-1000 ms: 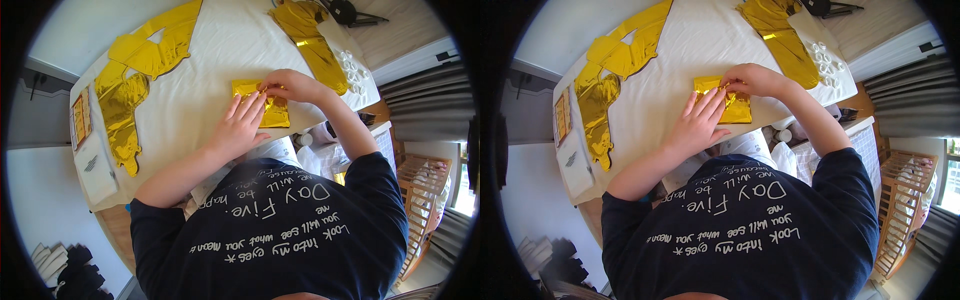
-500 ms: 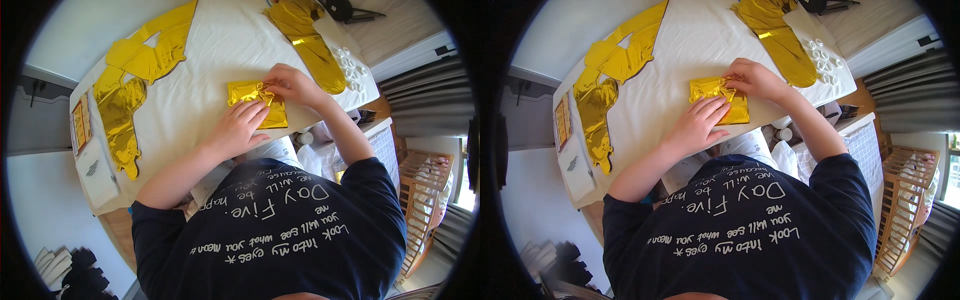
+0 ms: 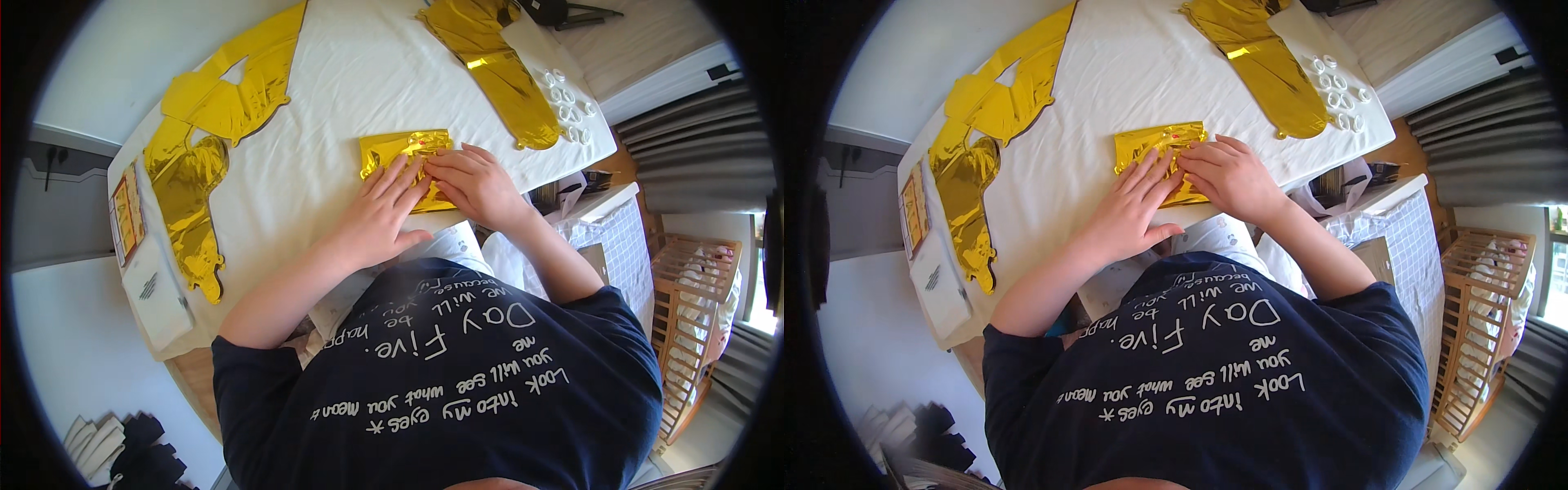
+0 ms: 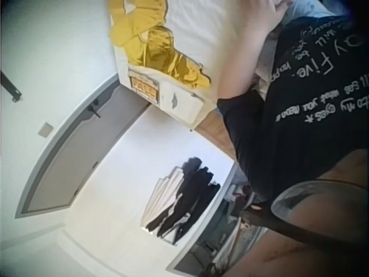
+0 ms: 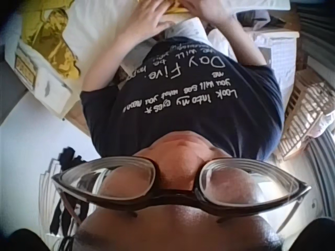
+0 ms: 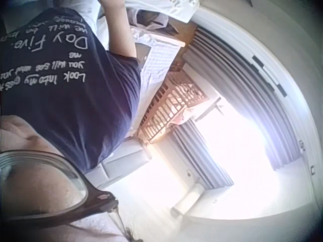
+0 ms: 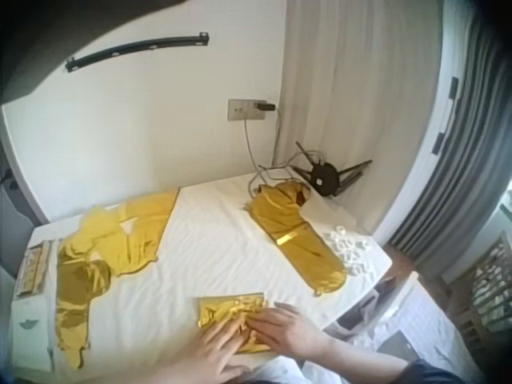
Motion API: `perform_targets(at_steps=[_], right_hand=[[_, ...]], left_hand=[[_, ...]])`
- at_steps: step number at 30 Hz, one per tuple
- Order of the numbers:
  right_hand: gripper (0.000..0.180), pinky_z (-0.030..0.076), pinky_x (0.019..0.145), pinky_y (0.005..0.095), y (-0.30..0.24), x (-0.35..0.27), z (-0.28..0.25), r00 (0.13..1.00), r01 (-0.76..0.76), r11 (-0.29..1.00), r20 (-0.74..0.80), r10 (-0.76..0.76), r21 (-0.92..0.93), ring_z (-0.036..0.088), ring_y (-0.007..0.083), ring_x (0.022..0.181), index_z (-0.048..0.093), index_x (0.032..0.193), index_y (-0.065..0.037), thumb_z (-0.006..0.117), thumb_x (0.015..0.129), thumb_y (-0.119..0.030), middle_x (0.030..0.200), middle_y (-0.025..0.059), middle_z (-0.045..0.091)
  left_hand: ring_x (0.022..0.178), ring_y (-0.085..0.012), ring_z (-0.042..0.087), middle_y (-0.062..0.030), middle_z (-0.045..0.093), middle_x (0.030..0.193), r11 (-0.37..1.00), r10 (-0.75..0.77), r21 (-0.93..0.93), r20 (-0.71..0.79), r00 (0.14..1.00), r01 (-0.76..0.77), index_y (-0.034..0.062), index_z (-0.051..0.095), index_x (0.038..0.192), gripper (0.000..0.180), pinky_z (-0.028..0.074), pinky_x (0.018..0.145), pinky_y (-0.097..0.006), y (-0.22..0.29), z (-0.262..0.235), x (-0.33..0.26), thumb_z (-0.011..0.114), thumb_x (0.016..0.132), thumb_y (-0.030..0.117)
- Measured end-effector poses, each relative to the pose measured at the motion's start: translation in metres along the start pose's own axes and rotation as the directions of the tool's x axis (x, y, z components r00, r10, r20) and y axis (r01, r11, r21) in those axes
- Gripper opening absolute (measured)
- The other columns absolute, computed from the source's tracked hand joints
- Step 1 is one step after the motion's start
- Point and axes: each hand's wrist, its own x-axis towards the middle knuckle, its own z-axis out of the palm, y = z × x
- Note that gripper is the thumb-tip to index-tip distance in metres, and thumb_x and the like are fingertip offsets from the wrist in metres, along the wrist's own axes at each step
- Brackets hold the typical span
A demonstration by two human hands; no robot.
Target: The person folds a foil balloon by hand and inserts it into a clear plastic sleeve on a cardboard backing.
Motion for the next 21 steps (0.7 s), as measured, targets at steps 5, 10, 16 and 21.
perform_targets(at_steps=[5,10,16,21], right_hand=[[0.029,0.048,0.108,0.0465,0.01,0.002,-0.008,0.973,-0.229,0.888,0.113,0.2,0.4,0.066,0.034,0.119,0.072,0.124,-0.003,0.066,0.098,-0.014,0.127,0.0146,0.07],[0.034,0.044,0.111,0.0469,0.001,-0.009,0.005,0.834,-0.514,0.856,-0.202,0.514,0.053,0.059,0.0378,0.13,0.073,0.124,-0.005,0.071,0.095,-0.021,0.138,0.0158,0.064],[0.038,0.036,0.118,0.055,-0.009,-0.008,0.015,0.852,-0.496,0.865,-0.231,0.469,-0.074,0.052,0.0369,0.138,0.074,0.125,-0.008,0.075,0.091,-0.026,0.142,0.0141,0.062],[0.037,0.032,0.12,0.0603,-0.009,-0.005,0.015,0.843,-0.506,0.862,-0.222,0.49,-0.019,0.052,0.037,0.138,0.075,0.124,-0.01,0.076,0.09,-0.025,0.141,0.012,0.063]], left_hand=[[0.155,-0.0428,0.03,-0.0261,0.038,0.162,1.0,-0.008,-0.022,0.031,0.999,0.008,0.0047,0.044,0.153,0.081,0.027,0.123,-0.056,-0.002,0.001,0.001,0.066,0.095,0.055],[0.154,-0.0446,0.03,-0.0269,0.037,0.162,0.999,0.035,0.018,0.047,0.998,-0.036,0.0077,0.052,0.149,0.073,0.026,0.124,-0.057,-0.002,-0.001,0.002,0.065,0.096,0.056],[0.155,-0.0437,0.029,-0.0282,0.035,0.163,1.0,0.012,-0.022,0.039,0.999,-0.011,0.0068,0.053,0.149,0.073,0.026,0.124,-0.057,-0.002,-0.001,0.002,0.066,0.096,0.055],[0.154,-0.044,0.031,-0.0272,0.033,0.164,0.998,0.003,-0.065,0.022,1.0,-0.001,0.0087,0.05,0.151,0.071,0.028,0.123,-0.057,-0.003,-0.001,0.003,0.067,0.096,0.051]])
